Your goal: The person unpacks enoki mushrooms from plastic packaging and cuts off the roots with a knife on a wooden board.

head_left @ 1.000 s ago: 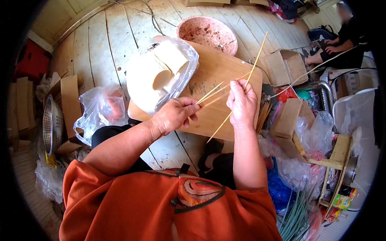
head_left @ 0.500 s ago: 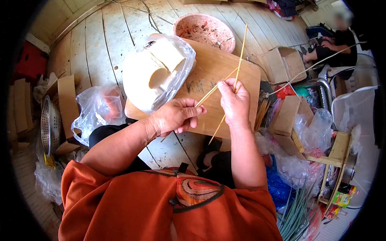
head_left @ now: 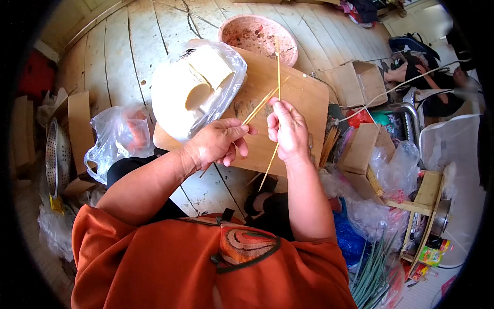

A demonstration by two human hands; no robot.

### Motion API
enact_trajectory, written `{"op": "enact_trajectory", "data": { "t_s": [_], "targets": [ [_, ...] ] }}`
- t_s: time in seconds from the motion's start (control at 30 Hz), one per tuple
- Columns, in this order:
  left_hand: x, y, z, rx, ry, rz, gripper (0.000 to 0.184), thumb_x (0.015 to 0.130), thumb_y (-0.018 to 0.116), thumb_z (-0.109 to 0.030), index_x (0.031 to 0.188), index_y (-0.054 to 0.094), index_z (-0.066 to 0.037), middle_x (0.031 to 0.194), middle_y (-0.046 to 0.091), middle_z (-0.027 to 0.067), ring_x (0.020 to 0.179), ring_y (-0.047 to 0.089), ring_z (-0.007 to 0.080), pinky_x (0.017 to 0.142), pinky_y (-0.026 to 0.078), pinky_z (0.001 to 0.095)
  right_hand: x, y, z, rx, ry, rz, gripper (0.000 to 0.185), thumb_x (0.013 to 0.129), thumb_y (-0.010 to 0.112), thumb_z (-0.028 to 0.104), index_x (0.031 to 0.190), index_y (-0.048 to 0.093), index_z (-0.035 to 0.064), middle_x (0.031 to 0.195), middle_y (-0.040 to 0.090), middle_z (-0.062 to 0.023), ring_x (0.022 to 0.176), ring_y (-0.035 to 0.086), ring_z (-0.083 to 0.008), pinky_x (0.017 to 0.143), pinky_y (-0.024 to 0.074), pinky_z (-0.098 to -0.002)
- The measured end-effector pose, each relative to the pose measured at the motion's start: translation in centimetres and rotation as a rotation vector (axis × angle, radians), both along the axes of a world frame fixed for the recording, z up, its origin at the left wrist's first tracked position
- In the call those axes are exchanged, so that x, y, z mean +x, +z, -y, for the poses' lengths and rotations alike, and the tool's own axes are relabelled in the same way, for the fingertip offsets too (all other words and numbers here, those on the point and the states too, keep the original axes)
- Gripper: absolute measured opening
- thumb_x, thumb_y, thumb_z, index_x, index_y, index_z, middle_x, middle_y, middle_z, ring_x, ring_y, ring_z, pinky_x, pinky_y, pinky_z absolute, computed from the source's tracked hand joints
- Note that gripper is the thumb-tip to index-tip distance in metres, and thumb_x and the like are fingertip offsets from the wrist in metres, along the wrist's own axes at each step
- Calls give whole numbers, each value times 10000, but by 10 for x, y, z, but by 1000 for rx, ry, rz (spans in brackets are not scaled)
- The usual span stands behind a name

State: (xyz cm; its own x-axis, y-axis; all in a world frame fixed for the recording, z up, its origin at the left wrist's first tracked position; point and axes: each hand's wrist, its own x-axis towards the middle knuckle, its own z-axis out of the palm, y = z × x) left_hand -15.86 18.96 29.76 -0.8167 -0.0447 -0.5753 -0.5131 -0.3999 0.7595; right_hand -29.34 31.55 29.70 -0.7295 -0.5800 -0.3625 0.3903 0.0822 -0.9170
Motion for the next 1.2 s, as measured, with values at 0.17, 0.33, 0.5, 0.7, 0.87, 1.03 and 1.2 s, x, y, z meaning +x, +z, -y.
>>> {"op": "enact_trajectory", "data": {
  "t_s": [0.17, 0.33, 0.5, 0.7, 0.87, 1.03, 1.2],
  "targets": [
    [0, 5, -2, 42, -44, 11, 313, 1024, 388, -271, 1163, 572, -60, 732, 639, 53, 427, 519, 81, 381, 378, 200, -3, -9, 1, -70, -44, 13, 140, 931, 607, 207, 865, 580, 87, 616, 493, 35, 467, 389, -37, 398, 297, -196],
    [-2, 2, -5, 90, 90, -9, 310, 1022, 388, -268, 1123, 576, -44, 737, 641, 60, 442, 532, 98, 379, 380, 202, 9, -11, 2, 16, 79, -56, 127, 922, 614, 180, 861, 597, 70, 634, 504, 45, 526, 407, -22, 460, 331, -194],
    [-3, 3, -2, 14, 193, 4, 303, 1015, 408, -300, 980, 577, -52, 661, 564, 32, 423, 439, 97, 367, 317, 228, 22, -13, 5, 63, 224, -229, 175, 931, 598, 193, 890, 617, 24, 703, 567, 38, 642, 494, -41, 573, 410, -211],
    [-6, -2, 17, 106, 493, -68, 198, 957, 494, -246, 934, 567, -63, 625, 514, 29, 406, 360, 101, 370, 260, 243, 19, -12, 0, 325, 321, -530, 194, 951, 555, 213, 991, 636, 41, 665, 556, 8, 610, 489, -67, 563, 419, -257],
    [0, -9, 41, 312, 429, -101, 194, 940, 528, -258, 939, 575, -70, 631, 565, 41, 385, 392, 92, 339, 256, 228, 19, -13, -4, 248, 439, -873, 186, 934, 550, 165, 1056, 629, 49, 760, 614, -86, 669, 587, -212, 605, 471, -325],
    [7, -1, 39, 392, 36, -69, 170, 869, 646, -159, 984, 581, -53, 700, 645, 96, 376, 451, 83, 321, 283, 202, 12, -5, -10, 291, 615, -1231, 259, 852, 565, 66, 1103, 628, 81, 965, 655, -114, 877, 626, -330, 756, 499, -415],
    [7, 2, 26, 290, -157, -110, 357, 820, 635, -27, 1160, 526, -26, 752, 668, 117, 415, 505, 93, 339, 316, 205, 0, -1, -6, 428, 383, -1628, 377, 760, 547, -37, 1100, 639, 96, 1111, 598, -107, 1155, 519, -316, 1007, 373, -473]
  ]
}}
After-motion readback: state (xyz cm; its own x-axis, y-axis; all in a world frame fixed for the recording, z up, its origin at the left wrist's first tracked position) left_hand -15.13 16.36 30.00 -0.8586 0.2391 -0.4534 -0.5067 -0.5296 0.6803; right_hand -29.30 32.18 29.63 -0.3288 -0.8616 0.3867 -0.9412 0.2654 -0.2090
